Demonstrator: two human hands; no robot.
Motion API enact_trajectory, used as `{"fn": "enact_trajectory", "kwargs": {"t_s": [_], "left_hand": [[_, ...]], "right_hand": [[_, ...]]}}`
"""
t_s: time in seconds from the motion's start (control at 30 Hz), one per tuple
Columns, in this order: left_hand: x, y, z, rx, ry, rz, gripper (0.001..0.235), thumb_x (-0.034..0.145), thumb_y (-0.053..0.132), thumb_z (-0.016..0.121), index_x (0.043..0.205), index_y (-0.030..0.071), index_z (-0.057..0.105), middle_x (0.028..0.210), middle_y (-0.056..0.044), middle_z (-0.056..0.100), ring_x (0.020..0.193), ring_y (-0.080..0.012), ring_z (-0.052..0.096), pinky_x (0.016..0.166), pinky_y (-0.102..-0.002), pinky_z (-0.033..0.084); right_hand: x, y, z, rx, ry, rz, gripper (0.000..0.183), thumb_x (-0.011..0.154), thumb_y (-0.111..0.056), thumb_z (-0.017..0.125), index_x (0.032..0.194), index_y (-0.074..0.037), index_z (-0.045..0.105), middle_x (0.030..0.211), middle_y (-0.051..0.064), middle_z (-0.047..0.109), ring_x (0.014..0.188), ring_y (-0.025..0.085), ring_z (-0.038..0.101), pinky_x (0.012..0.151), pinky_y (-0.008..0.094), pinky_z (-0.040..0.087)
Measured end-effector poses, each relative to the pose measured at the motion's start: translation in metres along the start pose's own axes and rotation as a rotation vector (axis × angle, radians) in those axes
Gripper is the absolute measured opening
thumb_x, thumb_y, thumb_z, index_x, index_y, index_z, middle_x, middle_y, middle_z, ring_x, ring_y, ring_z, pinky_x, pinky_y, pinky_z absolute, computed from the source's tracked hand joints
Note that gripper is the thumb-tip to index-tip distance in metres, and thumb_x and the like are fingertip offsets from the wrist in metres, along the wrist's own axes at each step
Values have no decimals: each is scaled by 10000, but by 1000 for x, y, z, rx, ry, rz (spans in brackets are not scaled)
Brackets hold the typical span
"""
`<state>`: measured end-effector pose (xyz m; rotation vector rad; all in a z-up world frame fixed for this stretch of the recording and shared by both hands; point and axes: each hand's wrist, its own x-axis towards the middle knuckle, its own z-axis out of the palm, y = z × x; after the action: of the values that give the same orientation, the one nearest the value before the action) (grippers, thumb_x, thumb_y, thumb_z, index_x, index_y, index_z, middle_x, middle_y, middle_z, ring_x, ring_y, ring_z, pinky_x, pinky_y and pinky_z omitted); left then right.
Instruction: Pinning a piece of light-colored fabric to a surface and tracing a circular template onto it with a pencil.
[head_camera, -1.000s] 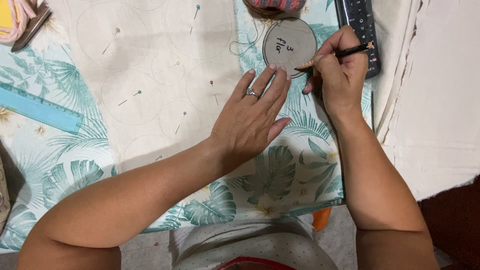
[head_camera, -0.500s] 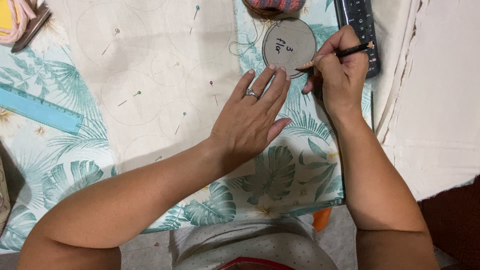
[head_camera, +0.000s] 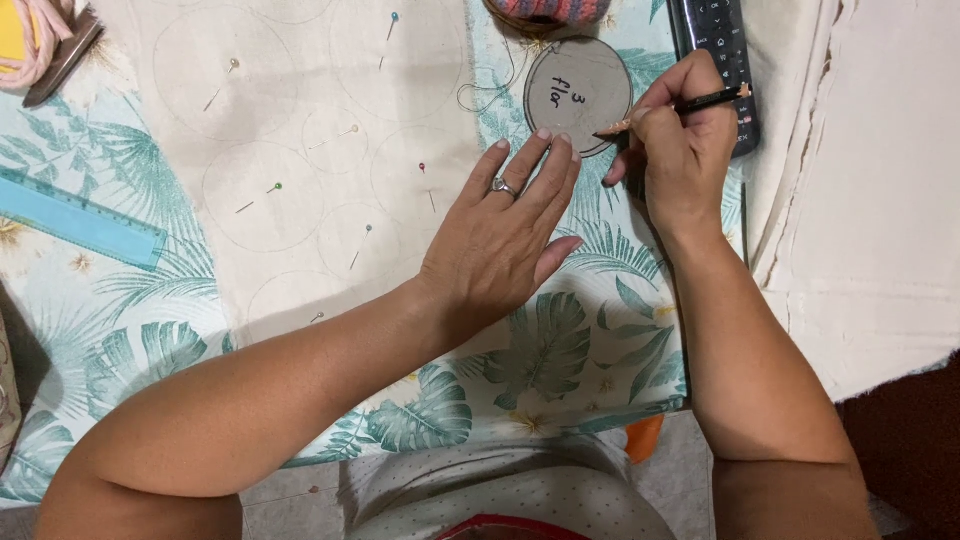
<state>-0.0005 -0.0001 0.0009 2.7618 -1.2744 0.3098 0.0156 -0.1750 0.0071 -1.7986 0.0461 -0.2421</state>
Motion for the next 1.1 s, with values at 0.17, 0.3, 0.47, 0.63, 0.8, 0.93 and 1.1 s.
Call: {"fn": "enact_trajectory", "kwargs": {"t_s": [0.17,0.3,0.47,0.63,0.8,0.93,1.1], "left_hand": [[0,0,0,-17,3,-3,607,939,511,410,1332,49,409,1359,-87,391,1272,-230,358,1043,-384,284],[0,0,-1,-20,0,0,608,936,507,419,1333,48,400,1359,-93,395,1273,-237,355,1043,-385,288],[0,0,-1,-16,8,-3,616,930,516,438,1326,47,400,1351,-89,401,1267,-231,363,1044,-380,289],[0,0,-1,4,15,-6,602,945,512,413,1328,49,412,1355,-85,397,1267,-222,369,1046,-372,288],[0,0,-1,-22,13,-3,597,942,502,418,1324,43,413,1352,-94,400,1270,-233,358,1044,-380,287],[0,0,0,-26,10,-6,590,944,501,412,1327,52,418,1358,-92,398,1273,-233,357,1048,-382,284],[0,-1,-1,-37,19,-6,599,931,502,444,1317,45,422,1348,-87,404,1269,-234,354,1043,-384,287]], "right_hand": [[-1,-3,1,-28,-3,-7,88,879,-90,431,822,-30,402,681,76,395,436,198,538,347,218,351],[0,-2,1,-12,9,5,82,853,-90,434,804,-34,399,660,66,381,410,160,443,357,226,380],[-1,0,1,28,34,0,17,833,-31,404,818,-24,401,671,74,367,453,159,420,366,242,431],[-1,-3,1,-23,26,-5,42,868,-37,397,829,-22,405,687,74,377,505,215,581,355,223,375],[-1,-2,1,-13,32,-12,50,859,-53,399,820,-21,402,687,71,354,453,192,510,365,229,401],[-1,-1,0,2,35,-11,52,870,-54,391,828,-26,405,646,73,347,518,201,562,379,240,441],[-2,-1,3,162,143,2,25,880,-70,385,856,-72,375,650,58,348,516,150,437,350,269,436]]}}
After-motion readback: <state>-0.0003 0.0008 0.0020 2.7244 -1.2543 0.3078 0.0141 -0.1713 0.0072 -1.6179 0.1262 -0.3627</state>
